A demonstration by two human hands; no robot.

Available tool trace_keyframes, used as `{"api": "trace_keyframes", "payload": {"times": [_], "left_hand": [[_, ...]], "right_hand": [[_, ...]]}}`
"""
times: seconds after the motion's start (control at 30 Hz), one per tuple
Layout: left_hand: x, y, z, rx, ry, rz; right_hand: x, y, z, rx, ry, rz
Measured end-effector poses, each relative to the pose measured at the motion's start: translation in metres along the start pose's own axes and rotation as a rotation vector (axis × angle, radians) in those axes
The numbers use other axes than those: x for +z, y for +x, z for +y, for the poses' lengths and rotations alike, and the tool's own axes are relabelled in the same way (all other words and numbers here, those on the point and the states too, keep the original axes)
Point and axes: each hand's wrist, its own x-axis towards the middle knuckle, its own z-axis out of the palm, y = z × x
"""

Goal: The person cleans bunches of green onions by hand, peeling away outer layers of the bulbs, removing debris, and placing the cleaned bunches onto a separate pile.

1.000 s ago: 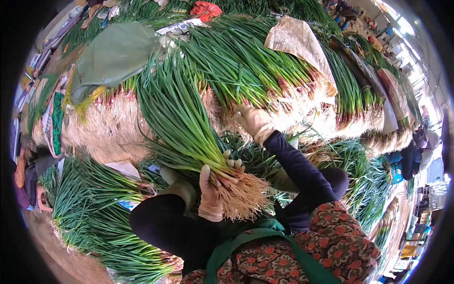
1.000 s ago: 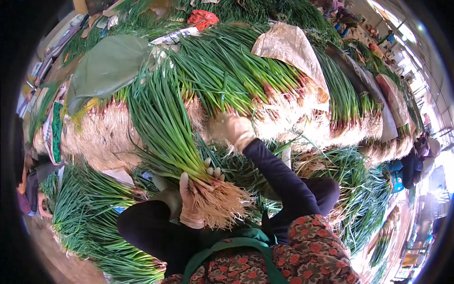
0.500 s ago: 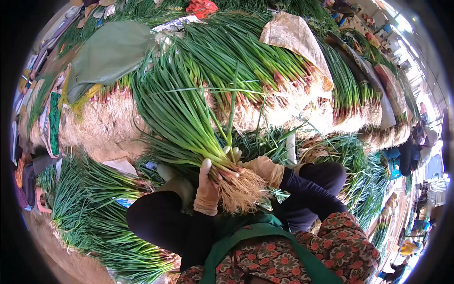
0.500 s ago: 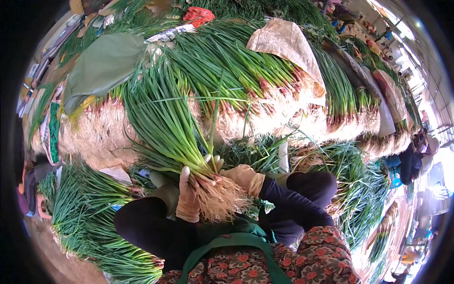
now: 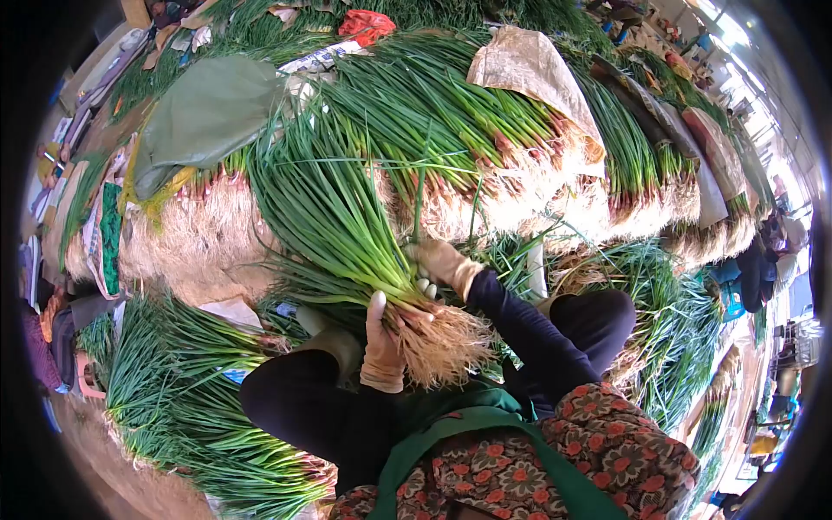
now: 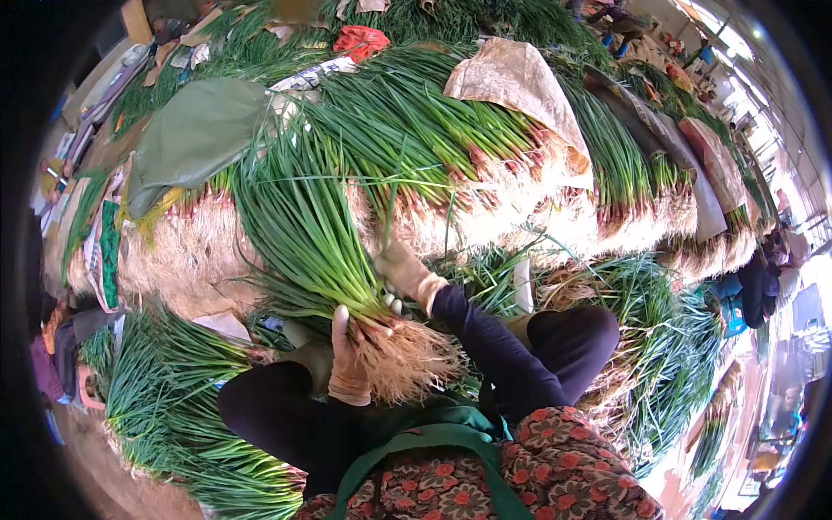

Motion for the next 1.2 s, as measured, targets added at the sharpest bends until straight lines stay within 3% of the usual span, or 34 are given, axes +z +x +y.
{"api": "trace_keyframes", "payload": {"times": [0.03, 0.07, 0.13, 0.17, 0.27, 0.3, 0.33, 0.4, 0.43, 0.47, 0.5, 0.53, 0.57, 0.6, 0.63, 0.67, 0.7, 0.73, 0.8, 0.87, 0.97, 1.03, 1.07, 1.2], "left_hand": [[0.002, -0.002, 0.001, 0.009, -0.037, -0.049], [0.006, -0.003, 0.002, 0.016, -0.076, -0.099], [0.007, -0.002, 0.001, 0.024, -0.12, -0.128], [0.006, 0.0, 0.0, 0.035, -0.124, -0.106], [0.002, 0.001, -0.001, 0.026, -0.076, -0.153], [0.005, 0.002, 0.0, 0.024, -0.011, -0.122], [0.006, 0.003, 0.001, 0.024, 0.052, -0.091], [0.002, -0.001, 0.001, -0.007, -0.026, -0.116], [0.007, -0.003, 0.0, 0.011, -0.063, -0.134], [0.01, -0.004, -0.002, 0.028, -0.1, -0.154], [0.01, -0.003, -0.004, 0.072, -0.227, -0.104], [0.013, 0.001, -0.004, 0.083, -0.209, -0.136], [0.016, 0.004, -0.005, 0.095, -0.197, -0.164], [0.018, 0.004, -0.006, 0.104, -0.186, -0.188], [0.011, 0.004, -0.007, 0.076, -0.155, -0.084], [0.017, 0.004, -0.007, 0.119, -0.074, -0.039], [0.012, 0.008, -0.009, 0.097, -0.037, -0.015], [0.008, 0.011, -0.012, 0.076, 0.0, 0.009], [0.015, 0.015, -0.017, 0.013, -0.054, 0.045], [0.025, 0.029, -0.021, -0.016, 0.226, 0.159], [0.066, 0.027, -0.004, -0.257, -0.003, 0.165], [0.102, 0.015, -0.004, -0.078, -0.047, 0.086], [0.088, 0.026, -0.012, 0.015, -0.041, 0.074], [0.139, -0.007, 0.011, 0.417, 0.313, -0.072]], "right_hand": [[0.027, -0.004, 0.042, -0.405, -0.57, 0.206], [0.035, -0.019, 0.049, -0.31, -0.6, -0.024], [0.047, -0.038, 0.075, 0.323, -0.013, -0.099], [0.01, -0.04, 0.023, 0.719, 0.553, -0.134], [-0.014, -0.027, -0.018, 0.574, 1.124, -0.101], [-0.018, -0.016, -0.036, 0.572, 1.116, -0.105], [-0.019, -0.012, -0.044, 0.422, 1.031, -0.148], [-0.011, -0.005, -0.048, 0.41, 0.688, 0.069], [0.022, 0.0, -0.005, 0.224, 0.505, 0.321], [0.011, -0.007, 0.006, 0.455, 0.087, 0.188], [0.008, -0.019, 0.016, 0.416, -0.072, 0.18], [0.009, -0.03, 0.04, 0.243, -0.499, -0.393], [-0.002, -0.039, 0.017, 0.413, -0.543, -0.669], [-0.01, -0.064, 0.012, 0.353, -0.455, -0.712], [-0.002, -0.085, 0.051, 0.322, -0.3, -0.668], [-0.008, -0.09, 0.036, 0.443, -0.247, -0.456], [-0.023, -0.102, 0.006, 0.414, 0.205, -0.104], [-0.039, -0.113, -0.026, 0.25, 0.636, 0.187], [-0.057, -0.114, -0.076, 0.13, 1.135, 0.093], [-0.05, -0.107, -0.1, 0.125, 1.211, 0.023], [-0.04, -0.105, -0.114, 0.132, 1.209, 0.036], [-0.033, -0.116, -0.125, 0.123, 1.183, 0.033], [-0.032, -0.121, -0.128, 0.119, 1.171, 0.031], [-0.022, -0.154, -0.138, 0.115, 1.103, 0.004]]}}
